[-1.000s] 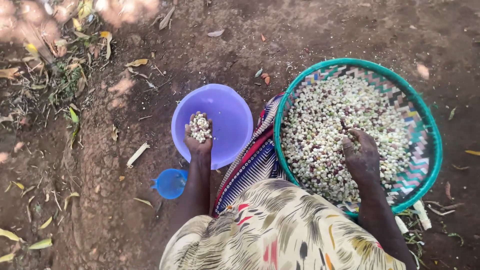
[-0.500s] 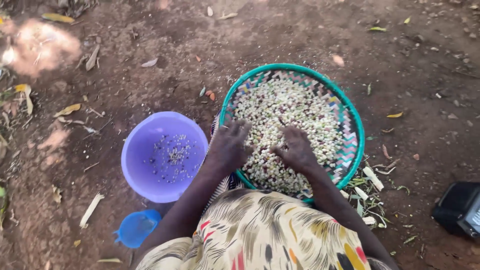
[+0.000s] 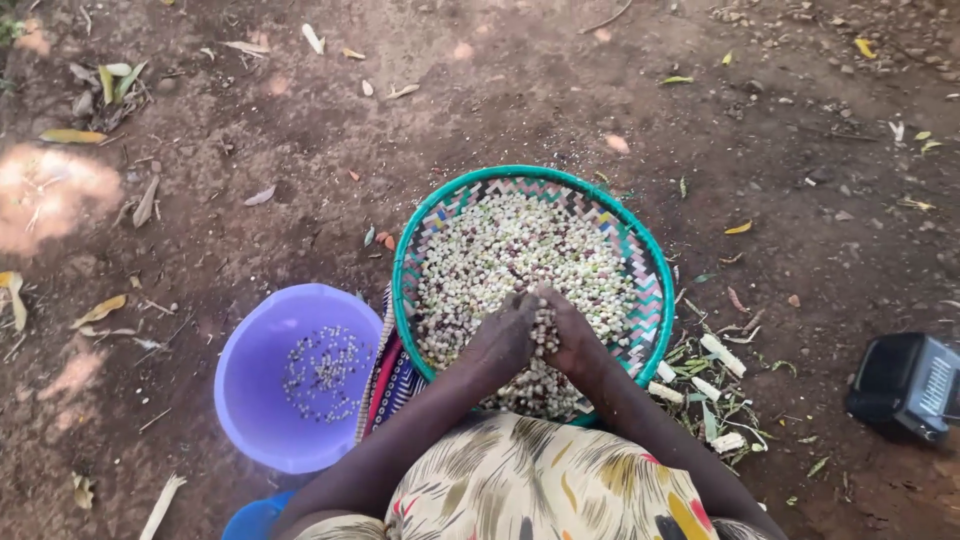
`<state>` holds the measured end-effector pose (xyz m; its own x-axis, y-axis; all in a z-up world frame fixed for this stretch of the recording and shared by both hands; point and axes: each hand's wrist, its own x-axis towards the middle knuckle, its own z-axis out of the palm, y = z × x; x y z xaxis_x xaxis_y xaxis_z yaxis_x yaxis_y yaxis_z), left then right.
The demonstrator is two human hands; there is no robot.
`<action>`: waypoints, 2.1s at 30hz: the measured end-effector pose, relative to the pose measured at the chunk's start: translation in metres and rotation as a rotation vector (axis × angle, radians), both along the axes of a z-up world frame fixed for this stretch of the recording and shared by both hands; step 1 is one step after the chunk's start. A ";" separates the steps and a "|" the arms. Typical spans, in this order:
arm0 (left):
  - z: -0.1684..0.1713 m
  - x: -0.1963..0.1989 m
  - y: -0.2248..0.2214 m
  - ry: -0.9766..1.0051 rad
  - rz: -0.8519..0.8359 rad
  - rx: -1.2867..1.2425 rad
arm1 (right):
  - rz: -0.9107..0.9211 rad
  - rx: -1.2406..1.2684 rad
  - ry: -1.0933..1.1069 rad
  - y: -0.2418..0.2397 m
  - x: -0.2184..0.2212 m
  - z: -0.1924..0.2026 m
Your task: Winnowing and manually sorting seeds in a woven basket to remove debris and impurities.
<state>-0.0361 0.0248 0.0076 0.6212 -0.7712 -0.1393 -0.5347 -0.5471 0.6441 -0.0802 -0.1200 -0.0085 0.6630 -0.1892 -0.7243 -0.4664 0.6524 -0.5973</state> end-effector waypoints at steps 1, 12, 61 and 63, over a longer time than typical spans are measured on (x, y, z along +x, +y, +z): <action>0.015 -0.002 -0.005 -0.008 0.001 -0.091 | -0.103 0.146 -0.043 -0.016 0.002 -0.016; 0.080 -0.015 -0.021 0.658 0.577 -1.078 | -0.117 -1.354 -0.587 -0.026 -0.037 -0.013; -0.073 0.030 0.233 1.242 0.906 -2.132 | 0.290 -1.275 -0.353 -0.025 -0.015 0.031; -0.116 0.028 0.268 1.139 1.058 -2.107 | 0.296 -1.273 -0.369 -0.022 -0.015 0.029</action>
